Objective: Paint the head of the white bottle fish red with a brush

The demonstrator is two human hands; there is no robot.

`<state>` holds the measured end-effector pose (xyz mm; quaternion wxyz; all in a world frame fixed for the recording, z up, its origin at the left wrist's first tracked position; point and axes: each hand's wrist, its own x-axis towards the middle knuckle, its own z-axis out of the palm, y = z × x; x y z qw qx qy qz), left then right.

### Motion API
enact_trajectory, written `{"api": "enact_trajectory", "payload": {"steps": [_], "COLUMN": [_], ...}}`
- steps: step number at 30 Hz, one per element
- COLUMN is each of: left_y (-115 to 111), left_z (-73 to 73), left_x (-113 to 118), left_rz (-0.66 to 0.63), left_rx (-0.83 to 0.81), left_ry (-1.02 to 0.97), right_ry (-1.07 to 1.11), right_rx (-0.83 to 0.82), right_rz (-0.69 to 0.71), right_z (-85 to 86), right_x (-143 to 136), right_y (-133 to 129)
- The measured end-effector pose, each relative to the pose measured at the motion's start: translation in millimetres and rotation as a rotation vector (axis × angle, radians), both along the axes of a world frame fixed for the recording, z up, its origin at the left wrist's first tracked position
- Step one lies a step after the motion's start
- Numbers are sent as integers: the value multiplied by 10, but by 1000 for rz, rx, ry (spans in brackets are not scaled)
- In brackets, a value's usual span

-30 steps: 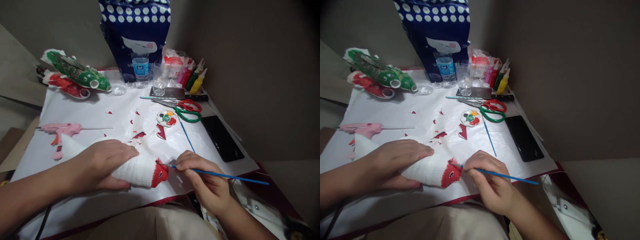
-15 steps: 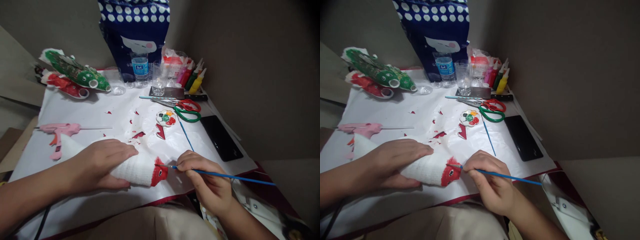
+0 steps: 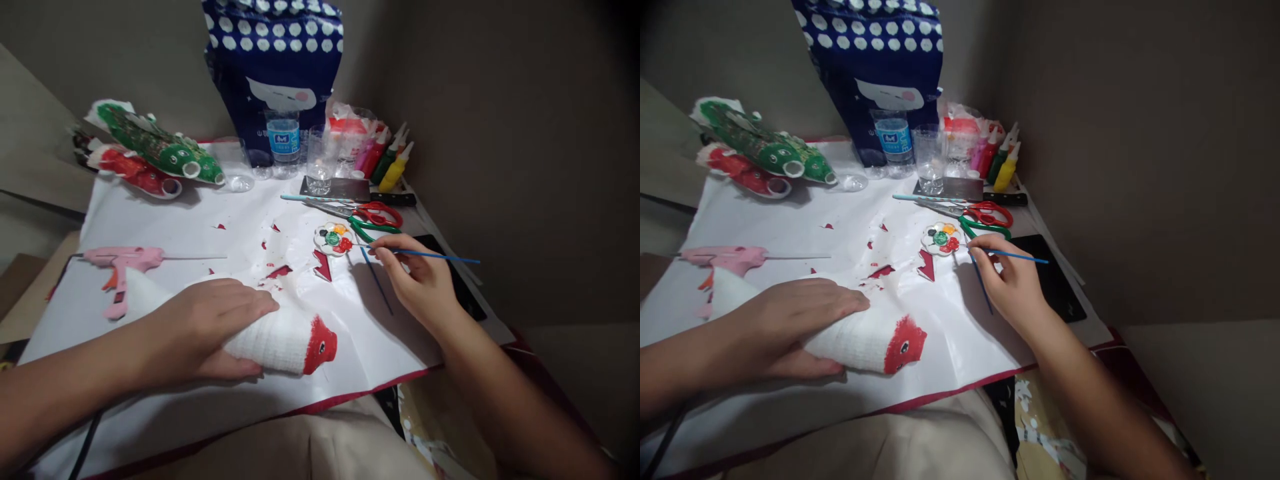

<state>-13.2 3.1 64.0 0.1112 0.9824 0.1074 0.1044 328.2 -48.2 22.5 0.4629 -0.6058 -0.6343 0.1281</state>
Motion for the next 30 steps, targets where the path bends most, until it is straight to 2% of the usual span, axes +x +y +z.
{"api": "enact_trajectory", "payload": {"steps": [5,16,19,21,24,27,30], "left_y": [14,-16,-18,-11,4,13,12], "left_z": [-11,35,22,-6,-55,-82,-82], "left_x": [-13,0,5,9,11,5,-3], "left_rz": [11,-13,-26,-25,-26,-22,-14], "left_rx": [-5,36,49,58,53,38,13], "left_ry": [34,5,-4,-28,-48,-53,-66], "right_ry": [-114,-76,34,227,426,397,338], "right_rx": [-10,3,35,24,17,20,45], "right_rz": [54,24,-11,-2,168,366,438], "right_z": [-166,-116,-21,56,135,160,164], "right_x": [24,4,-52,-126,-257,-365,-420], "right_y": [91,68,-65,-228,-501,-679,-725]}}
